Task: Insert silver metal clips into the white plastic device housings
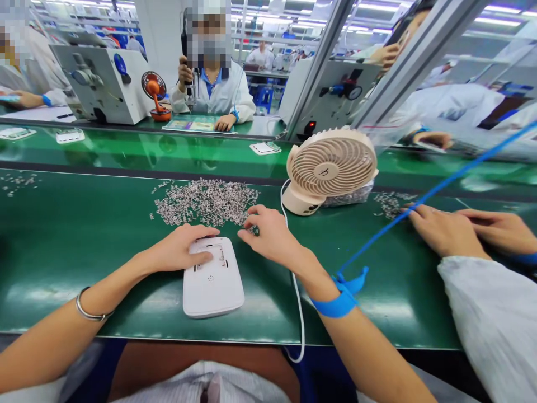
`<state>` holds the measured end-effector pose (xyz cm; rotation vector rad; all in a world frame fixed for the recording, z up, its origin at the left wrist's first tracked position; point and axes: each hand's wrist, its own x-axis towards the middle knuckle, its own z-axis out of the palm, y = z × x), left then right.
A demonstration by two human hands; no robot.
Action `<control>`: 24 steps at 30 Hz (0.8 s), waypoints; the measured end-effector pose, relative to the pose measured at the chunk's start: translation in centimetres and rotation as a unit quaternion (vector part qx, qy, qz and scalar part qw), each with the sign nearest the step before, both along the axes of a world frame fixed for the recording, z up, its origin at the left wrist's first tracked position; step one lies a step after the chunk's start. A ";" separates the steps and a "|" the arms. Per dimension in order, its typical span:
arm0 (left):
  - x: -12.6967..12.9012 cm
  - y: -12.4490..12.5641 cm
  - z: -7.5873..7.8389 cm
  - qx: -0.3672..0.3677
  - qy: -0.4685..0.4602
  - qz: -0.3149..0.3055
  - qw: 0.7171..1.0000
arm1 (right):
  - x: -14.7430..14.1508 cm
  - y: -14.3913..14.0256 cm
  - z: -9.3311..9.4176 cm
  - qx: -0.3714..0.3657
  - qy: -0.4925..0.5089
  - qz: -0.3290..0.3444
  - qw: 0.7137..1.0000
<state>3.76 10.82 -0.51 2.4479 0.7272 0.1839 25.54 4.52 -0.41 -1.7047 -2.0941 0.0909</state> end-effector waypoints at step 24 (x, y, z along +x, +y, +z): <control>0.2 -2.1 2.1 0.193 0.026 0.054 0.979 | -2.6 -1.7 -0.2 0.150 0.185 -0.060 0.969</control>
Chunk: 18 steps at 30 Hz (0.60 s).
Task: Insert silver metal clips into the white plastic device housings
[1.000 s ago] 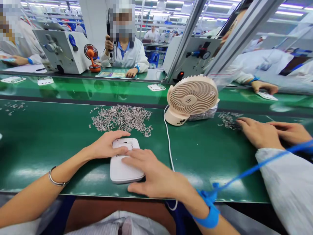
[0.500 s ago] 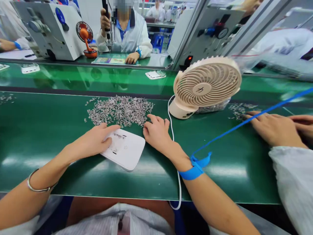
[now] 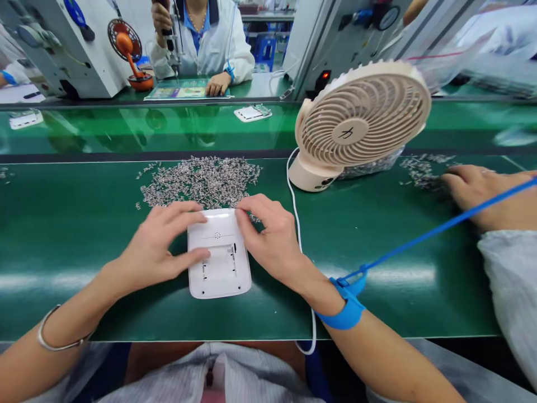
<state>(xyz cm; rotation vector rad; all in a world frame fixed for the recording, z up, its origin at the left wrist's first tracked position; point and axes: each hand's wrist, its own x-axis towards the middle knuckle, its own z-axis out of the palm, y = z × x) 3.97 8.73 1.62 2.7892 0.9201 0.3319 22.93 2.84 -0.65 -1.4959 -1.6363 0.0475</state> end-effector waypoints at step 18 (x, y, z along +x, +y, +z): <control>0.3 -1.4 -0.5 0.132 0.161 0.162 0.965 | -1.7 -0.4 -1.8 -0.072 -0.065 0.167 0.981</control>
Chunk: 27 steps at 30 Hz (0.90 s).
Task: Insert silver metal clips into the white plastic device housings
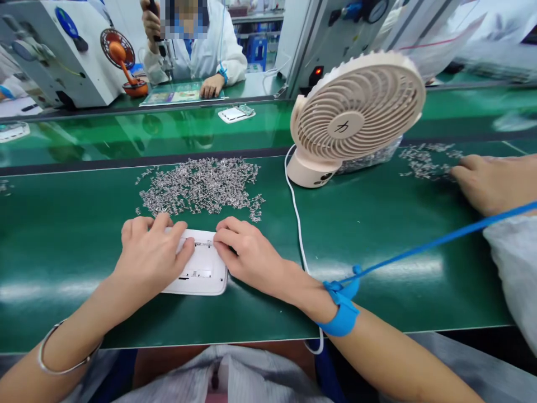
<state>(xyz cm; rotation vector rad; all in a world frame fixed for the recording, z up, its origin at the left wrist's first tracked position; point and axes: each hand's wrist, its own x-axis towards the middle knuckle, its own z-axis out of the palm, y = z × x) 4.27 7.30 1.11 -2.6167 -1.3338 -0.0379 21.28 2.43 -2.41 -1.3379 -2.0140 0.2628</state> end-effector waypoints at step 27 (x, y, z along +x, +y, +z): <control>-0.2 0.2 -0.2 -0.114 -0.073 -0.137 0.981 | -1.7 -0.1 -0.5 0.055 0.000 -0.042 0.998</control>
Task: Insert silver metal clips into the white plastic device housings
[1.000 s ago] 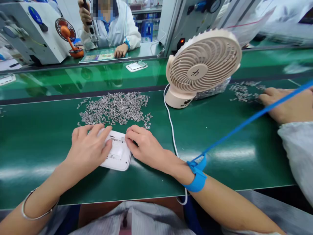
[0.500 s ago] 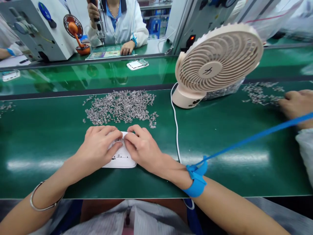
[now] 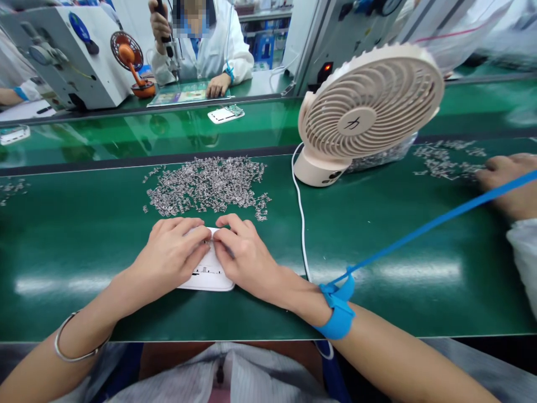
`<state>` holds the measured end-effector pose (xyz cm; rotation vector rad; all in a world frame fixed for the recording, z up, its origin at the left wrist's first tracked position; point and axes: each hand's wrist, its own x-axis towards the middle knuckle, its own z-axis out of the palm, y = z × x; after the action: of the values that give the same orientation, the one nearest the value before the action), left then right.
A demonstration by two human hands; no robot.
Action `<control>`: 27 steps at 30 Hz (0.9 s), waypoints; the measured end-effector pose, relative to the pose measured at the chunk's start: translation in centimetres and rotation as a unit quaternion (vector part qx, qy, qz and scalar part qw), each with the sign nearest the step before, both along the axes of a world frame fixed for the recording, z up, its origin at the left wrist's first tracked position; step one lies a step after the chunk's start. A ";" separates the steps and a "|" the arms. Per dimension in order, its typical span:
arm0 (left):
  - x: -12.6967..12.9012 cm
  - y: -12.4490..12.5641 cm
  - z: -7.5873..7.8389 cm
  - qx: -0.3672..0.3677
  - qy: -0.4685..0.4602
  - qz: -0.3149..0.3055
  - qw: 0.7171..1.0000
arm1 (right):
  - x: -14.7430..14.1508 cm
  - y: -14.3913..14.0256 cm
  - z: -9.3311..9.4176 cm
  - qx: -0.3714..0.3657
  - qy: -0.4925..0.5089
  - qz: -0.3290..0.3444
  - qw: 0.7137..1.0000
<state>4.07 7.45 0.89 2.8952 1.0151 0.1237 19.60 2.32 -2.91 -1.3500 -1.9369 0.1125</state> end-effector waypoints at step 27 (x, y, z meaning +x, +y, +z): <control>1.7 1.3 1.4 -0.059 0.078 0.021 0.995 | -0.3 0.3 0.1 0.014 -0.130 -0.022 0.991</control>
<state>5.81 8.78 2.30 2.8135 1.0686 -0.1581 19.29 2.64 -2.79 -1.4459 -2.1111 -0.1169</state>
